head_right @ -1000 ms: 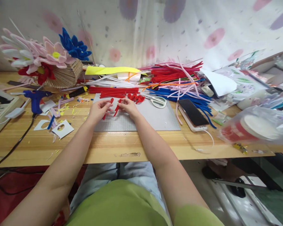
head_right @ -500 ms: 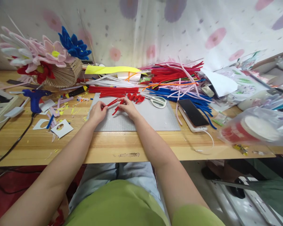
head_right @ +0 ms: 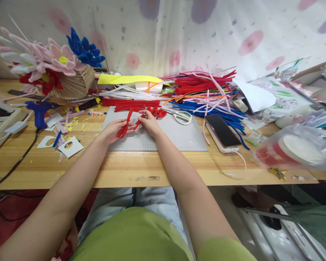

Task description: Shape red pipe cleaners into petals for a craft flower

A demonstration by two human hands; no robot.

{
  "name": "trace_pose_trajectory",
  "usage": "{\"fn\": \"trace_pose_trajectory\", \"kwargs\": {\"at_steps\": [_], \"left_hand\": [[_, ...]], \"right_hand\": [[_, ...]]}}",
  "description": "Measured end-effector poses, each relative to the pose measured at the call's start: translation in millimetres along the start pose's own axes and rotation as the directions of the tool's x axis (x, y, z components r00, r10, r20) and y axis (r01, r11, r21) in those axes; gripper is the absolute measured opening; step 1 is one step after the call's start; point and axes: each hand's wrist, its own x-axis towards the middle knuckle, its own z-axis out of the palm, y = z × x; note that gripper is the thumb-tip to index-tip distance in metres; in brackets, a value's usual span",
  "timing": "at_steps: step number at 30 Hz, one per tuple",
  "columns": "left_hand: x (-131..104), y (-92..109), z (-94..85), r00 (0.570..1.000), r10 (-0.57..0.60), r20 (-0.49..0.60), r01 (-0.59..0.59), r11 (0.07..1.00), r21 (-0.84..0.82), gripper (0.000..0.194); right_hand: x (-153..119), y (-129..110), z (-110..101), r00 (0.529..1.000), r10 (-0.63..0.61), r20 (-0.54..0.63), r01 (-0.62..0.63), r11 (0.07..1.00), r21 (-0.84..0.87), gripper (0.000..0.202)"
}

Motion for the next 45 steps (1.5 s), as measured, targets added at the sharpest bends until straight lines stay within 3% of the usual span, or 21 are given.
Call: {"fn": "trace_pose_trajectory", "kwargs": {"at_steps": [5,11,16,22,26,30,33,37,45], "left_hand": [[3,-5,-1.7,0.998,0.065,0.009,-0.066,0.996,0.061,0.032],[3,-5,-1.6,0.997,0.049,0.064,-0.056,0.992,0.111,0.034],[3,-6,0.8,1.000,0.030,0.001,-0.030,0.992,0.123,0.026],[3,-5,0.5,1.000,0.019,0.011,-0.021,0.991,0.129,0.026],[3,-7,-0.7,0.996,0.087,0.012,-0.087,0.971,0.221,0.018],[3,-12,2.7,0.983,0.182,-0.003,-0.169,0.920,0.353,0.030],[1,-14,7.5,0.982,0.189,-0.005,-0.172,0.905,0.388,0.031],[2,-14,10.1,0.974,0.211,-0.084,-0.171,0.926,0.337,0.029],[13,-26,6.6,0.947,0.297,-0.120,-0.222,0.879,0.421,0.023]], "right_hand": [[-2,-2,0,0.996,-0.011,0.086,0.014,0.999,-0.033,0.031],[-4,-4,-1,0.979,0.005,0.203,0.001,0.999,-0.032,0.040],[-5,-4,0,0.987,-0.011,0.162,0.016,0.999,-0.032,0.037],[-7,-7,2,0.980,0.066,0.188,-0.065,0.998,-0.013,0.035],[-7,-6,1,0.980,0.065,0.186,-0.066,0.998,-0.001,0.038],[-9,-5,5,0.981,0.018,0.195,-0.030,0.998,0.063,0.038],[-10,-4,10,0.981,-0.040,0.191,0.026,0.997,0.076,0.037],[-6,1,15,0.985,-0.119,0.122,0.126,0.991,-0.053,0.039],[-2,6,15,0.992,-0.111,0.054,0.121,0.965,-0.235,0.044]]}}
